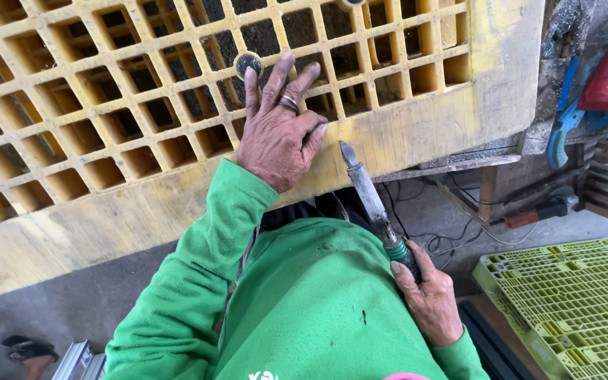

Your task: The person uses a soldering iron to melt and smooth the edges of a yellow plastic grid panel. The person holds the panel with one hand and moves the soldering iron along the grid's edge to fuse or clean the plastic surface.

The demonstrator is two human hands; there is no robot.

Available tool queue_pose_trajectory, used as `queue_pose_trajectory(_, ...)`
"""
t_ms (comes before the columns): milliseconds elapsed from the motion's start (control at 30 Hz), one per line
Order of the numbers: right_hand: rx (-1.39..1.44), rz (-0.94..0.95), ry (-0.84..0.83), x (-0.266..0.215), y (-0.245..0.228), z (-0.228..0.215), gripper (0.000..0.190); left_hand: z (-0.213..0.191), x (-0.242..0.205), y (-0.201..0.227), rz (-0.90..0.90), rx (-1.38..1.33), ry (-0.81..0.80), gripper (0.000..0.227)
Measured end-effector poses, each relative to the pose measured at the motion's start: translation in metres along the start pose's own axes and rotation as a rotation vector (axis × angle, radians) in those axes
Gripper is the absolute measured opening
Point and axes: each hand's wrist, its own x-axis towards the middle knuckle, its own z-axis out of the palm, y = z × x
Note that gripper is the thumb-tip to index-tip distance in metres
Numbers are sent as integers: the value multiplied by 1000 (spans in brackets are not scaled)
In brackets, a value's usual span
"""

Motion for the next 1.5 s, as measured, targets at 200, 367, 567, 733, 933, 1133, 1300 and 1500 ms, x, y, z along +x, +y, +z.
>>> queue_pose_trajectory(200, -70, 126, -23, -8, -23, 2, 54, -2, 3, -1, -2, -15, -18, 25)
queue_pose_trajectory(367, -56, 111, -28, -9, -20, 10, 53, -2, 3, -2, -18, -55, -1, 17)
queue_pose_trajectory(567, 505, 97, -208, -17, 20, 17, 57, 4, 1, -6, -45, -89, 83, 13)
queue_pose_trajectory(733, 994, 506, -362, -36, 28, 16, 54, 22, 30, -19, -25, 80, 213, 16)
queue_pose_trajectory(933, 733, 534, -223, -50, -22, 9, 50, 18, 60, -36, 69, 152, 177, 34)
queue_pose_trajectory(1133, 786, 439, -150, -52, -59, 12, 67, 4, 63, -27, 37, 124, 104, 35)
queue_pose_trajectory(1300, 555, 345, -77, -47, -84, 10, 58, 2, 64, -28, 22, 127, 98, 34)
queue_pose_trajectory(1500, 324, 502, -124, -38, -101, 5, 61, 9, 63, -33, 20, 110, 103, 34)
